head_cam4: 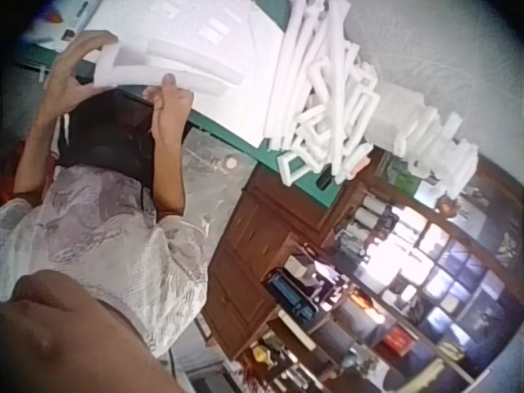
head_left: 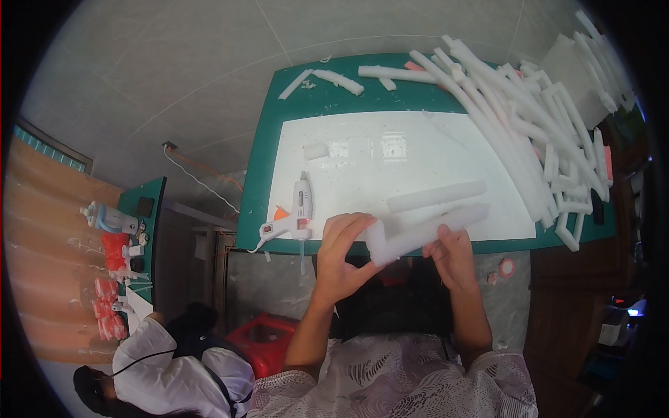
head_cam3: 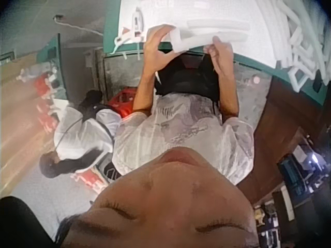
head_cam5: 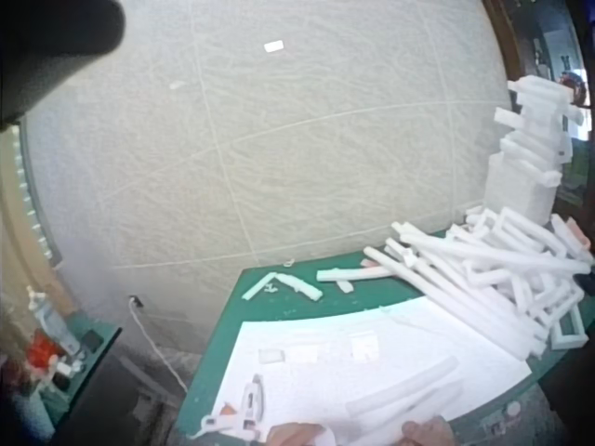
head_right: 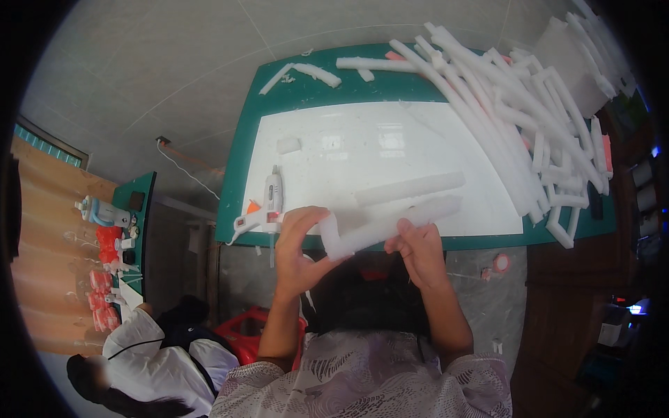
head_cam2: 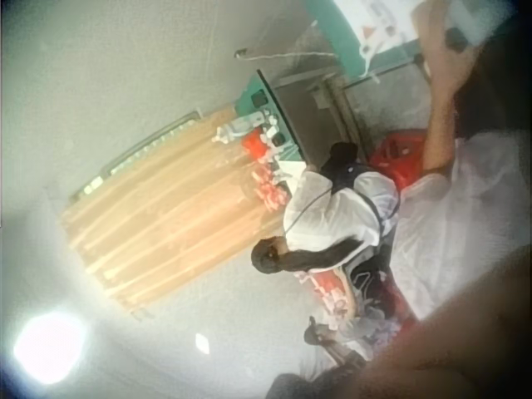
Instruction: Gluing rectangular foam pieces together using a hot glue gun to assemble a structure.
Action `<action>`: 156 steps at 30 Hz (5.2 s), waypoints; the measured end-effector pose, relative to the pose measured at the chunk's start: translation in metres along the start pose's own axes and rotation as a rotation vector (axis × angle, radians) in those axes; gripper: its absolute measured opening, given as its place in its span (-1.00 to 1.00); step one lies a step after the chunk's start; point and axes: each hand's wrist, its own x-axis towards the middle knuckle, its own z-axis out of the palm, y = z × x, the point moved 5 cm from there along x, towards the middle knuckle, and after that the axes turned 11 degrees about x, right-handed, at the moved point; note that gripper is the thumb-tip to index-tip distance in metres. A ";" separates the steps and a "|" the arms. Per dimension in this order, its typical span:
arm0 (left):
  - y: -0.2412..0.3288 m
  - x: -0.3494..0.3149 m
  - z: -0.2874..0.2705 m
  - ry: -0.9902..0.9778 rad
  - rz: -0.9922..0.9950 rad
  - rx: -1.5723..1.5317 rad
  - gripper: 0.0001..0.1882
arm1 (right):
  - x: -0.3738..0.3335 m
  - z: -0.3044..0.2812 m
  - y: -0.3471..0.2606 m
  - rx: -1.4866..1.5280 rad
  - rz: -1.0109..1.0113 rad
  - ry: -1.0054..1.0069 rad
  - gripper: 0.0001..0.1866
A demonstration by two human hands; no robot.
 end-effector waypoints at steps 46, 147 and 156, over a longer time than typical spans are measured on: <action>-0.071 -0.016 -0.080 0.005 -0.286 0.009 -0.43 | -0.003 -0.012 -0.025 -0.146 -0.150 -0.054 -0.70; -0.126 -0.033 -0.070 -0.227 -0.015 0.592 -0.50 | 0.191 0.143 0.093 -1.486 -0.683 -0.792 -0.66; -0.098 -0.061 -0.113 0.044 -0.162 0.152 -0.62 | 0.172 0.158 0.080 -1.345 -0.144 -0.827 -0.56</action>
